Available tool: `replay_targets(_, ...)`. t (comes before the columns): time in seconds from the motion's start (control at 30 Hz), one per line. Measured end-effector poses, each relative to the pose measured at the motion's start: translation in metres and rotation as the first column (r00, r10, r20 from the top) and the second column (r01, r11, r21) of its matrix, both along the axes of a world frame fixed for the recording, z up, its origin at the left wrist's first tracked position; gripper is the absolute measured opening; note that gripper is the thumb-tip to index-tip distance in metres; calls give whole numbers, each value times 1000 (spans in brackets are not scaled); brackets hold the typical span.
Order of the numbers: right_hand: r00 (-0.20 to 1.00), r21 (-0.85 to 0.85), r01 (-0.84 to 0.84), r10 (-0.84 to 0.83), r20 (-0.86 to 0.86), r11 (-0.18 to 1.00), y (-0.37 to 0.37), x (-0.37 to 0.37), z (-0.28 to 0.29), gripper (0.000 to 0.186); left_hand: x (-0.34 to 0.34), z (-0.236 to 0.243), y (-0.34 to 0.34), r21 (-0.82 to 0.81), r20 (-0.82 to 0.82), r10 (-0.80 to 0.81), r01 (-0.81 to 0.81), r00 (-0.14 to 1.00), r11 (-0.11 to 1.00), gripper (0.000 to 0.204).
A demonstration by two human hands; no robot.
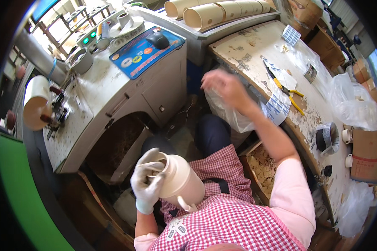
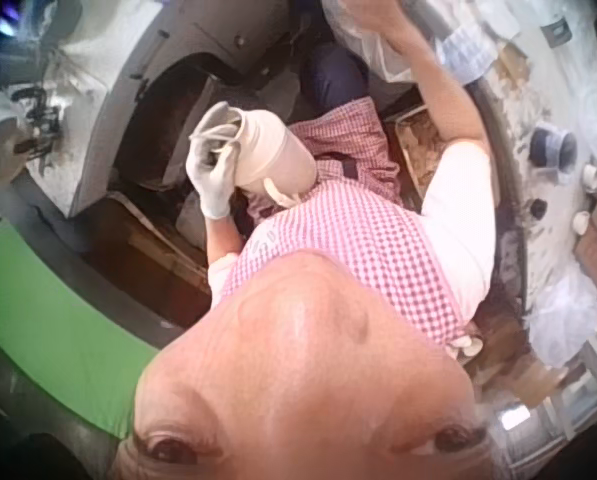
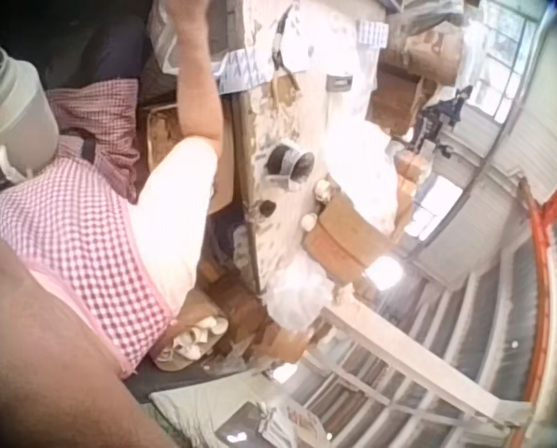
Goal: The person sits on the floor and repeatedly picks up white ceramic pitchers from a machine. They use a small tool to scrape or smooth the interior and exterior surfaces, then place the pitchers on a nearby table.
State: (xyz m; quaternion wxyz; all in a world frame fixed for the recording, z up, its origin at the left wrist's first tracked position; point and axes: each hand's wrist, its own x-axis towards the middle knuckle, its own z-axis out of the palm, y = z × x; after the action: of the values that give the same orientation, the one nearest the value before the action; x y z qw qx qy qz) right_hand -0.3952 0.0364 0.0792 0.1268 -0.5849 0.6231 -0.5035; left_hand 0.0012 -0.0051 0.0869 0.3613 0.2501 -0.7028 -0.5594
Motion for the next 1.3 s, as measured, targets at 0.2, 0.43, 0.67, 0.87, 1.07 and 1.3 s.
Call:
replay_targets(0.2, 658, 53, 726, -671, -343, 685, -137, -215, 48, 68, -68, -51, -71, 345, 39, -105, 85, 994, 935, 31)
replay_targets(0.43, 397, 133, 837, -421, -816, 531, -284, -266, 16, 101, -143, -115, -95, 730, -51, -358, 279, 932, 623, 68)
replay_targets(0.67, 716, 188, 691, -625, -310, 698, -231, -295, 89, 34, -145, -124, -103, 759, -141, -363, 336, 921, 557, 58)
replay_targets(0.87, 581, -114, 665, -607, -543, 738, -102, -250, 62, 48, -140, -129, -101, 722, -132, -393, 360, 910, 590, 57)
replay_targets(1.07, 720, 92, 679, -685, 110, 728, -22, -221, 55, 37, -136, -130, -89, 700, -153, -355, 354, 922, 620, 57)
replay_targets(1.3, 294, 41, 882, -616, 730, 469, 134, -286, -4, 28, -126, -130, -92, 676, -107, -356, 331, 928, 658, 59)
